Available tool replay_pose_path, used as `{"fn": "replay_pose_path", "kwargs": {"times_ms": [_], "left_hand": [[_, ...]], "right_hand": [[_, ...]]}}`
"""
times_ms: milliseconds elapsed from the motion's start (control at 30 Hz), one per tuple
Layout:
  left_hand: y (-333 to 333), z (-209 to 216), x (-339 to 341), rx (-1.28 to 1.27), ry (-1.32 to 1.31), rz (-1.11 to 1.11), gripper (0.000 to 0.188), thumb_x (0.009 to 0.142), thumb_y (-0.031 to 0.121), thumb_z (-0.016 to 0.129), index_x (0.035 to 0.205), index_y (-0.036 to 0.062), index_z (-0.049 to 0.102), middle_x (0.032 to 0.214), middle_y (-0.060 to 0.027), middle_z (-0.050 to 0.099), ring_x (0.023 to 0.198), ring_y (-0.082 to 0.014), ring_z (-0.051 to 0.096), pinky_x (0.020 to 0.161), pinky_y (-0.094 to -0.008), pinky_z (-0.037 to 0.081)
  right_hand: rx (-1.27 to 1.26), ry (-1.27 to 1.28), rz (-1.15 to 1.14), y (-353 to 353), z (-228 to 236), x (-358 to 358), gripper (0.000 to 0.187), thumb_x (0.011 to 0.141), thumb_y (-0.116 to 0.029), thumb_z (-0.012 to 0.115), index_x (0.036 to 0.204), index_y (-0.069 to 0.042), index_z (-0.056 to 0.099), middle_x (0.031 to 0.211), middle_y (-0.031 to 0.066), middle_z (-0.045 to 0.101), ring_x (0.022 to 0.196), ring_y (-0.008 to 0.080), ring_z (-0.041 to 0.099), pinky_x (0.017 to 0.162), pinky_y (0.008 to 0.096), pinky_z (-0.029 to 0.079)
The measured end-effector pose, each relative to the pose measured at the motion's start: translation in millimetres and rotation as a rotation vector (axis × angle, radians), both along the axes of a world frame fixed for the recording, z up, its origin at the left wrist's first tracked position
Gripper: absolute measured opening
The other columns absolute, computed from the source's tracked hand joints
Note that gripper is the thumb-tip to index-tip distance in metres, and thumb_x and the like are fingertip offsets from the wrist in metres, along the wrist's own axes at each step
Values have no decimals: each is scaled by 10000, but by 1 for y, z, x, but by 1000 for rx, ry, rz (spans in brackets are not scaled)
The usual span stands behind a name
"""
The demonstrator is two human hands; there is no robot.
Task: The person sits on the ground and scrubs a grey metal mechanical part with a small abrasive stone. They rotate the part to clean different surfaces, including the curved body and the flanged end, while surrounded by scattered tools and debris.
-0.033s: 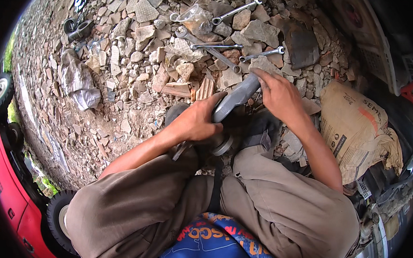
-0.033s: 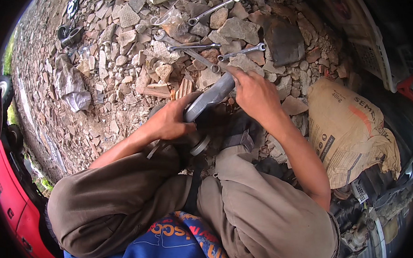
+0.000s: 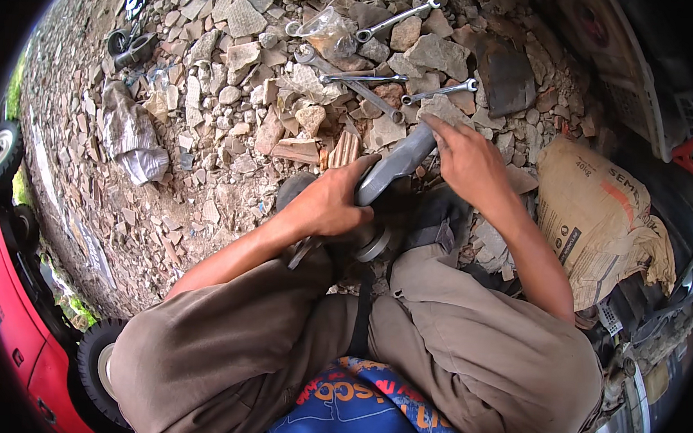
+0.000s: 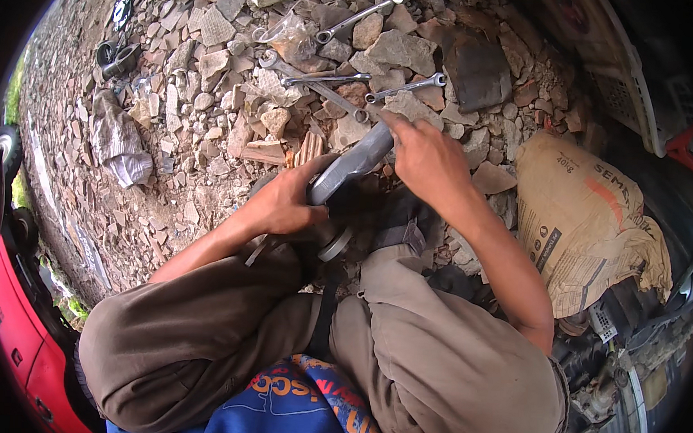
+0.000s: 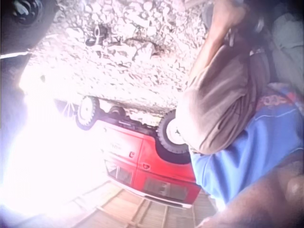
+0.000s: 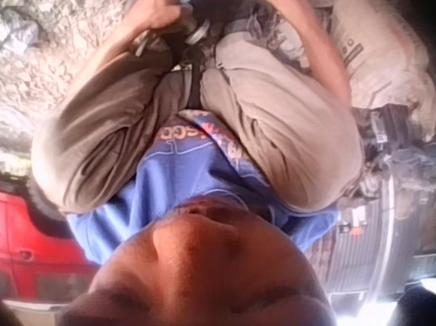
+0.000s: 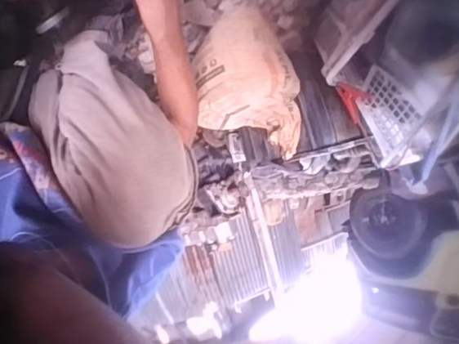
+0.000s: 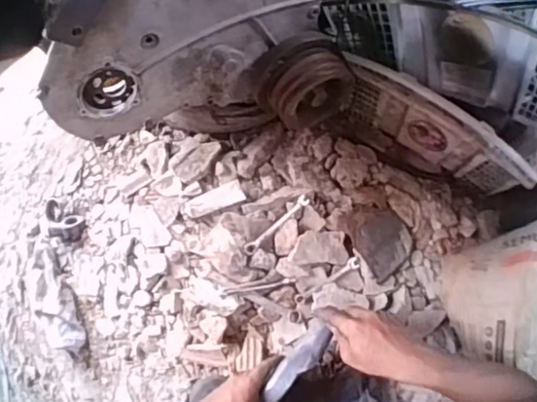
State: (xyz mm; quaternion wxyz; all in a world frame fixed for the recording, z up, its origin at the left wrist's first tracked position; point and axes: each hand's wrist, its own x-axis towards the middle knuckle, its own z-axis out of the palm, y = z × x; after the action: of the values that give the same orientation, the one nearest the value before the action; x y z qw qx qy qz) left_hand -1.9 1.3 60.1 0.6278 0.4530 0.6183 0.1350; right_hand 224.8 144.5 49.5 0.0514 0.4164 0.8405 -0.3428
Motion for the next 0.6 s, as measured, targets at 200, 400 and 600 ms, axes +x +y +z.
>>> {"fn": "replay_pose_path", "kwargs": {"times_ms": [200, 400, 600], "left_hand": [[1, 3, -3, 3, 15, 21, 842, 770, 127, 762, 1542, -4, 454, 1211, -297, 711, 1155, -382, 705, 1013, -433, 534], [1, -3, -7, 0, -25, 82, 861, 758, 109, 749, 1572, 62, 474, 1235, -244, 727, 1131, -314, 713, 1010, -392, 531], [9, 7, -15, -53, 7, 98, 870, 752, 105, 750, 1581, 95, 486, 1273, -206, 728, 1165, -273, 696, 1045, -381, 512]], "right_hand": [[20, 118, 2, -9, -9, 1, 473, 975, -105, 570, 1439, -171, 631, 992, 243, 690, 874, 448, 716, 784, 529, 593], [-37, 72, 96, -32, 1, -4, 466, 997, -140, 567, 1458, -189, 615, 1073, 244, 694, 946, 466, 703, 828, 548, 589], [114, 96, -66, -20, -45, 17, 487, 1023, -154, 557, 1508, -116, 547, 1205, 296, 673, 1038, 494, 685, 892, 553, 574]]}}
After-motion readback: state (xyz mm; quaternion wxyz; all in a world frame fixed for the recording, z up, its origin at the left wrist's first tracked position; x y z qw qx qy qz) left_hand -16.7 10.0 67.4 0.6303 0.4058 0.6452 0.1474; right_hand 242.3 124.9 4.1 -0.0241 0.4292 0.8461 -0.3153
